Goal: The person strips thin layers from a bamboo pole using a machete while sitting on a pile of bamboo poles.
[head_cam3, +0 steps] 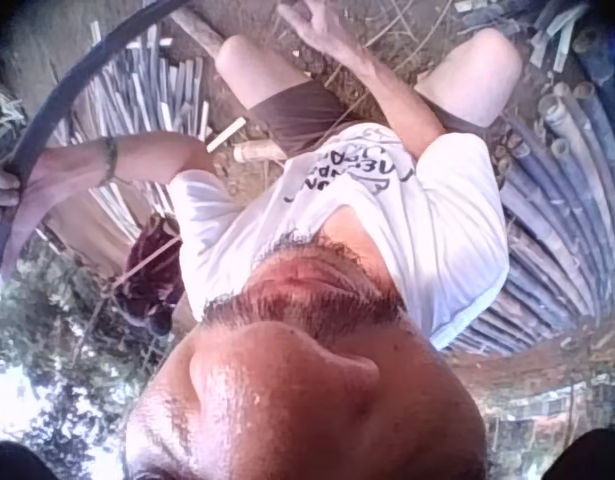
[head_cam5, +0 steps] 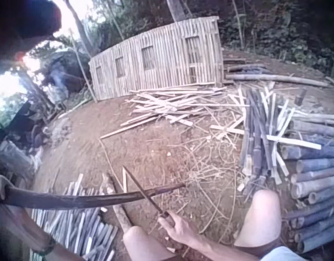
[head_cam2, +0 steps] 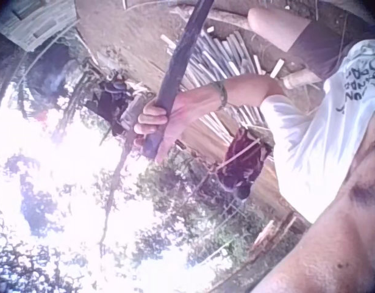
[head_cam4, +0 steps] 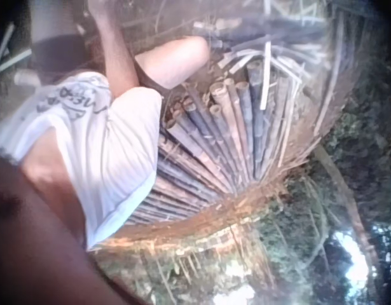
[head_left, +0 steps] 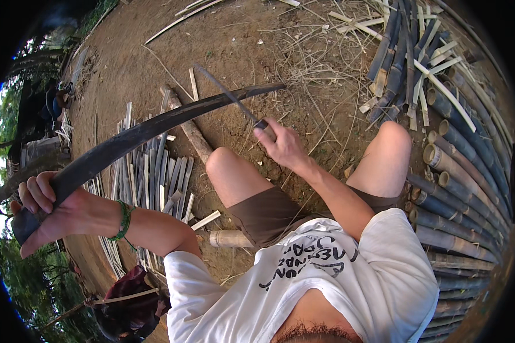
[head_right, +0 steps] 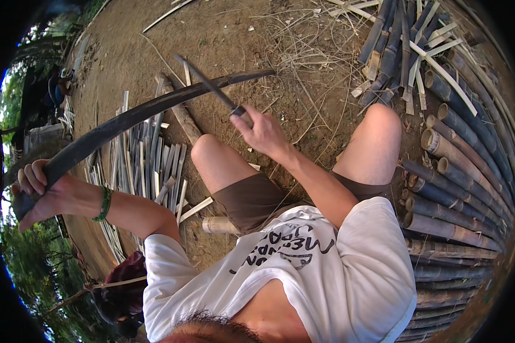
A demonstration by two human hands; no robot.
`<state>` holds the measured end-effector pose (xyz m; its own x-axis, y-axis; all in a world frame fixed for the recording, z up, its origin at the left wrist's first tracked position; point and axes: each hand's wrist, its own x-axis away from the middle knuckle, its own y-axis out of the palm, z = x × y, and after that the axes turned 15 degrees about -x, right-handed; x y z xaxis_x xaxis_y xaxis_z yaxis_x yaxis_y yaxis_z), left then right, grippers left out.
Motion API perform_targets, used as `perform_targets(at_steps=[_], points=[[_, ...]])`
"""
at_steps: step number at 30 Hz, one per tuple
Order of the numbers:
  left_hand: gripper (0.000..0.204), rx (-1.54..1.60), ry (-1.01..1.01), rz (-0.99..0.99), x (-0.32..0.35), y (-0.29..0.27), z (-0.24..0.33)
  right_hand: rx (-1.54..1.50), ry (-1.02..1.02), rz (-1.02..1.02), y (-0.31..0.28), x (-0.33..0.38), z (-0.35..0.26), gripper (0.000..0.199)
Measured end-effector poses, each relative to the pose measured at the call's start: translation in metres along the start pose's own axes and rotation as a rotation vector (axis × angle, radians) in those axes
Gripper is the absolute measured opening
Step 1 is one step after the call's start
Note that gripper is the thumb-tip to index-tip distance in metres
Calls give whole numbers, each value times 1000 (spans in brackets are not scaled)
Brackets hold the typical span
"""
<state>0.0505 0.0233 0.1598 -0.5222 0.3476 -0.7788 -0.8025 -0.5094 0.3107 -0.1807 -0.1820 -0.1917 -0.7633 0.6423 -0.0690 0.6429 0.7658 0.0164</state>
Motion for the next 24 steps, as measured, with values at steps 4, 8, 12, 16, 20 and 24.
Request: perform_targets(at_steps=[4, 8, 12, 16, 20, 24], points=[[89, 6, -23, -12, -1, -5, 0, 84, 197, -20, -27, -6, 4, 43], [90, 45, -33, 3, -3, 11, -8, 46, -80, -69, -5, 3, -35, 45], [91, 29, -18, 46, -11, 12, -20, -2, 254, 74, -21, -17, 24, 49], [87, -62, 65, 89, -6, 20, -17, 47, 59, 3, -12, 1, 7, 47], [86, -41, 65, 31, -9, 24, -22, 24, 104, 47, -12, 2, 23, 49], [84, -76, 66, 37, -8, 37, -27, -13, 199, 76, -20, -10, 30, 49]])
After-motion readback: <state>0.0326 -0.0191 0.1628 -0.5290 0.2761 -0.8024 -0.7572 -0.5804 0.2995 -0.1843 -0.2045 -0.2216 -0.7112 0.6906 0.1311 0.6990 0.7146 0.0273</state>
